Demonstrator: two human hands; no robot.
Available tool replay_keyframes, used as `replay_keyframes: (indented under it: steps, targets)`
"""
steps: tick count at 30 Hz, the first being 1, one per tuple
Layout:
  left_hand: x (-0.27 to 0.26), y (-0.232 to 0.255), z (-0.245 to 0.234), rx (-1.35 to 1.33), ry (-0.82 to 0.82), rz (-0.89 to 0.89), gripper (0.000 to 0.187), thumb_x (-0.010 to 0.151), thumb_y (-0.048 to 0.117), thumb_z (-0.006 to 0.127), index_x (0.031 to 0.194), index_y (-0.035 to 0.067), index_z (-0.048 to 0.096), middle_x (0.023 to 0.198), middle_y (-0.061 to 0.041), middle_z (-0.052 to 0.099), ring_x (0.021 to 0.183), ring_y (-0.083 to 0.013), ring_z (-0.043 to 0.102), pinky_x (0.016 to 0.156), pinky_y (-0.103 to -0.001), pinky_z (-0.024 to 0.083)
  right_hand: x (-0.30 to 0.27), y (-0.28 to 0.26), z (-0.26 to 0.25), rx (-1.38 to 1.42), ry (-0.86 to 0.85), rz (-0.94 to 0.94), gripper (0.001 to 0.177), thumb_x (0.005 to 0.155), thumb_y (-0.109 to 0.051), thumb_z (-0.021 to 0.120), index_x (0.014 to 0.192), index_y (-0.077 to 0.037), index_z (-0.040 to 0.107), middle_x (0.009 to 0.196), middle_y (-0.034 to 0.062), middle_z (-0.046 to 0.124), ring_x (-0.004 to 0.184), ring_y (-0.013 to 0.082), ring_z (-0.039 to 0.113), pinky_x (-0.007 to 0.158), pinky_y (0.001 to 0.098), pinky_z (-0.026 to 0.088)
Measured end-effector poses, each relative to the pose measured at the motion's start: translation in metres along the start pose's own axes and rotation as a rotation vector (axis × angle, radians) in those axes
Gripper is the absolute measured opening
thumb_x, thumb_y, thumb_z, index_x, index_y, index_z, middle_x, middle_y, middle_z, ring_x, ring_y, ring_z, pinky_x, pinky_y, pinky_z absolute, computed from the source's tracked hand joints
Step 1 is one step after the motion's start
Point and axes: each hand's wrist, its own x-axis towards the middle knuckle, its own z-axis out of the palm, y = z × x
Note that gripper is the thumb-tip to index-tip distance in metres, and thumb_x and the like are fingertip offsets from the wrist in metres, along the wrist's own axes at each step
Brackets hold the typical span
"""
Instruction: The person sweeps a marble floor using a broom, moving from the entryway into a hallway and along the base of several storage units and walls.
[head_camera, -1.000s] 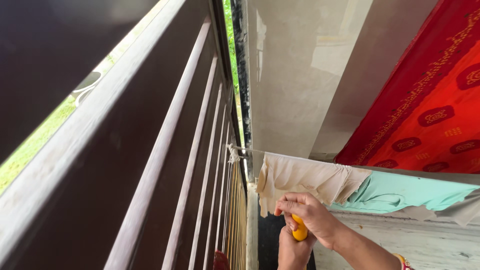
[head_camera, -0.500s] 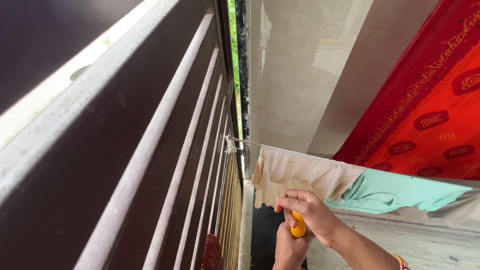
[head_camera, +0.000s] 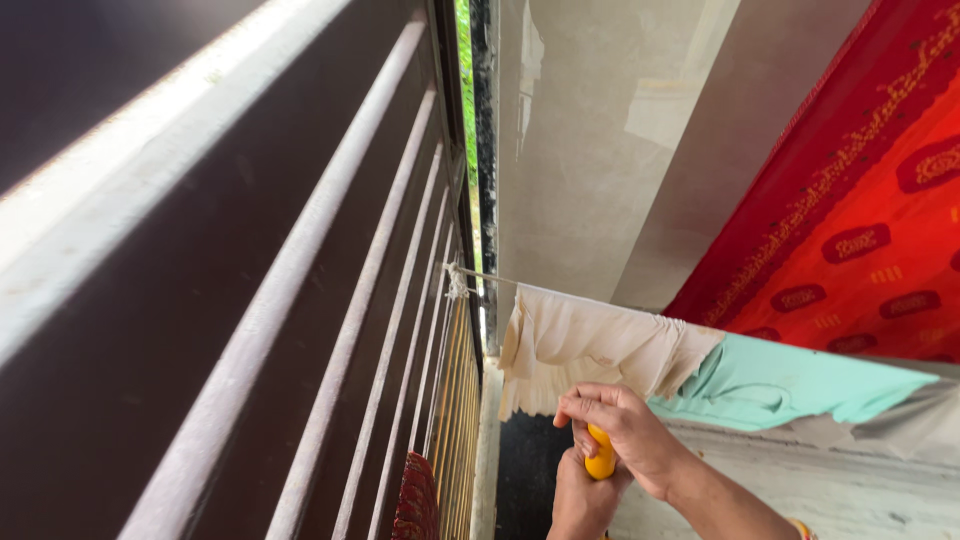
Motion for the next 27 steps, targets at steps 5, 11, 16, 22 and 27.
replay_keyframes:
  steps: [5,11,16,22,27]
  targets:
    - [0.001,0.002,-0.003,-0.014,-0.005,-0.026,0.016,0.084,0.007,0.077,0.097,0.001,0.07,0.089,-0.001,0.075,0.083,-0.0092,0.072,0.077,-0.026,0.056,-0.003,-0.004,0.003,0.01,0.014,0.018,0.031,0.09,-0.028,0.068,0.081,0.002,0.068,0.055,0.0019,0.049,0.053,0.0096,0.048,0.059,0.0248,0.042]
    - [0.008,-0.006,-0.007,-0.057,-0.038,0.044,0.022,0.082,0.005,0.082,0.101,0.0,0.071,0.095,-0.002,0.078,0.09,-0.0105,0.074,0.083,-0.025,0.057,-0.002,-0.007,0.006,-0.005,0.013,0.003,0.032,0.09,-0.029,0.067,0.081,0.002,0.069,0.055,0.0021,0.049,0.053,0.0094,0.048,0.058,0.0246,0.043]
    - [0.01,-0.005,-0.013,-0.066,-0.03,0.069,0.023,0.081,0.004,0.081,0.101,0.001,0.072,0.097,-0.003,0.078,0.091,-0.0107,0.074,0.082,-0.026,0.057,0.001,-0.008,0.01,0.019,-0.008,0.008,0.032,0.089,-0.029,0.068,0.082,0.002,0.069,0.056,0.0024,0.049,0.053,0.0101,0.048,0.059,0.0248,0.043]
    - [0.005,0.002,-0.015,-0.019,0.032,0.047,0.025,0.077,0.006,0.083,0.099,0.002,0.071,0.095,-0.003,0.078,0.09,-0.0112,0.075,0.081,-0.027,0.058,0.001,-0.008,0.015,-0.008,-0.016,0.02,0.032,0.088,-0.03,0.068,0.082,0.002,0.069,0.056,0.002,0.049,0.054,0.0105,0.049,0.06,0.0254,0.042]
    - [0.003,0.003,-0.015,0.06,0.048,0.033,0.026,0.077,0.008,0.084,0.099,0.002,0.072,0.094,-0.003,0.078,0.089,-0.0109,0.075,0.081,-0.026,0.057,0.002,-0.008,0.014,-0.023,-0.013,0.02,0.031,0.088,-0.029,0.068,0.082,0.002,0.069,0.056,0.0029,0.049,0.054,0.0109,0.049,0.06,0.0249,0.043]
